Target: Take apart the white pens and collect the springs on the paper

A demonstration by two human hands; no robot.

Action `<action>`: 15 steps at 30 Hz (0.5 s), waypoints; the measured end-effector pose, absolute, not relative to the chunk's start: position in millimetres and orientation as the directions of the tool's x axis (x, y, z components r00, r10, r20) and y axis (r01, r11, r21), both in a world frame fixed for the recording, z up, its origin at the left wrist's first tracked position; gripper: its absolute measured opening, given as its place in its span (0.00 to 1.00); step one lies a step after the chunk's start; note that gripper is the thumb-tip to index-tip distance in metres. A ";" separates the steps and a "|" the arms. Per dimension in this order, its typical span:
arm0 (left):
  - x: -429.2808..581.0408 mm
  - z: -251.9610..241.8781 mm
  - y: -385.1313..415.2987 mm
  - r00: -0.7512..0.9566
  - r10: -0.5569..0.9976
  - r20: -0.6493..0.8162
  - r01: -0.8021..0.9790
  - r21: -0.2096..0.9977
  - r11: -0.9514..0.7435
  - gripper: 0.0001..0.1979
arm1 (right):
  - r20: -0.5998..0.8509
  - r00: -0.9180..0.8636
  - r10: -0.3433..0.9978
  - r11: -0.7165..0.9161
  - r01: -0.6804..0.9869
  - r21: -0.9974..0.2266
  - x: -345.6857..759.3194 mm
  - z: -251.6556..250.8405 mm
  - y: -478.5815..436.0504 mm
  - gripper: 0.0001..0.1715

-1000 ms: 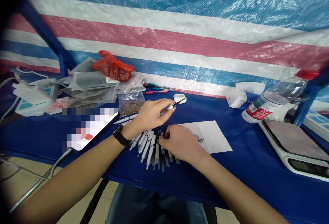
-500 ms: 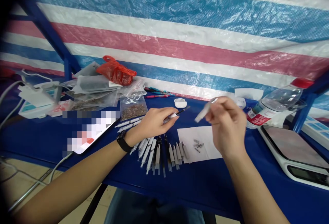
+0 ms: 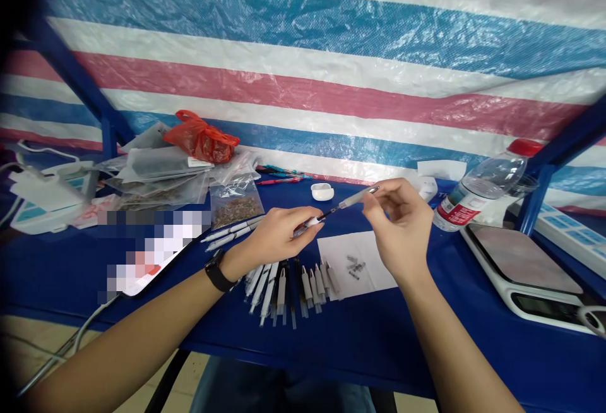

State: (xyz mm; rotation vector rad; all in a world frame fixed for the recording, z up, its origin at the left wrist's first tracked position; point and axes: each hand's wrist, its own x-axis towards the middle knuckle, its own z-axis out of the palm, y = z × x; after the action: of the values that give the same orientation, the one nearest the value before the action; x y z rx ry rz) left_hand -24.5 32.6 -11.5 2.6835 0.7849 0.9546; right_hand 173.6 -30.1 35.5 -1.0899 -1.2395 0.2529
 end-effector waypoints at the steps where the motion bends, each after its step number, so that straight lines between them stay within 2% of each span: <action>1: -24.3 -11.6 32.7 0.652 0.536 0.537 0.417 0.337 -0.844 0.12 | 0.626 0.363 0.690 0.498 0.389 -0.775 173.3 35.8 -30.5 0.10; 6: -24.0 -12.3 33.1 0.662 0.538 0.522 0.432 0.321 -0.843 0.14 | 0.604 0.325 0.727 0.471 0.404 -0.784 174.1 33.8 -29.6 0.10; 12: -26.4 -14.1 35.9 0.663 0.501 0.556 0.428 0.266 -0.863 0.18 | 0.521 0.117 0.846 0.418 0.461 -0.783 171.7 26.1 -27.8 0.12; 15: -27.8 -14.8 38.2 0.648 0.482 0.590 0.411 0.262 -0.873 0.20 | 0.491 0.078 0.867 0.389 0.509 -0.768 171.6 24.9 -28.9 0.13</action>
State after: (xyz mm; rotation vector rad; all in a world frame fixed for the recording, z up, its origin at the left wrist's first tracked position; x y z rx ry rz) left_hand -27.8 38.2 -14.8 2.7564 0.7485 1.0326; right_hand 171.6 -28.9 24.9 -1.2604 -1.5772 0.4193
